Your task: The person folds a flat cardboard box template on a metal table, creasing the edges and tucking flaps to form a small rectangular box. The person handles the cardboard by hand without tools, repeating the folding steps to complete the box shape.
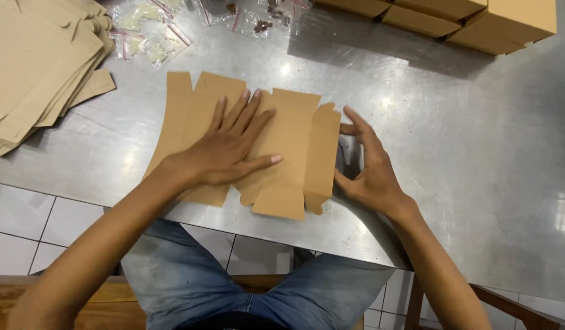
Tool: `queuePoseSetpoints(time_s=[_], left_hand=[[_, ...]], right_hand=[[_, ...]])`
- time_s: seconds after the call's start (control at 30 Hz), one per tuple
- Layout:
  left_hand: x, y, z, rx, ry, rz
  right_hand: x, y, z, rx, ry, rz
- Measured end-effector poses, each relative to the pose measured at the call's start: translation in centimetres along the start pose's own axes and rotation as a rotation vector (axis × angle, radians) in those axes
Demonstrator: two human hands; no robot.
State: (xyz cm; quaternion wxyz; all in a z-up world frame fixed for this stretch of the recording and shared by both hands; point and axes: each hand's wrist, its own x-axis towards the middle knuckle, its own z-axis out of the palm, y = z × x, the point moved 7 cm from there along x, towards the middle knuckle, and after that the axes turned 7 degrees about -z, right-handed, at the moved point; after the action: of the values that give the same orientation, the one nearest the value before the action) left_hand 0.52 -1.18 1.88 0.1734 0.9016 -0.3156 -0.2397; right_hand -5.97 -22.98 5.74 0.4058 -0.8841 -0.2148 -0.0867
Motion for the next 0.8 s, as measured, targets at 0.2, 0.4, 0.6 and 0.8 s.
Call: queuePoseSetpoints(time_s=[0.2, 0.4, 0.6, 0.8], left_hand=[[3.0, 1.7, -4.0, -0.149, -0.103, -0.028], [7.8, 1.5, -4.5, -0.119, -0.066, 0.043], [9.3, 0.7, -3.2, 0.018, 0.299, 0.344], [9.4, 1.2, -2.8, 0.150, 0.294, 0.359]], right_hand=[[2.4, -0.3, -0.1, -0.003, 0.052, -0.167], [4.8, 2.2, 1.1, -0.112, -0.096, -0.194], [5.3, 3.8, 1.3, -0.187, -0.041, -0.220], [6.5, 5.8, 0.9, -0.343, 0.060, -0.100]])
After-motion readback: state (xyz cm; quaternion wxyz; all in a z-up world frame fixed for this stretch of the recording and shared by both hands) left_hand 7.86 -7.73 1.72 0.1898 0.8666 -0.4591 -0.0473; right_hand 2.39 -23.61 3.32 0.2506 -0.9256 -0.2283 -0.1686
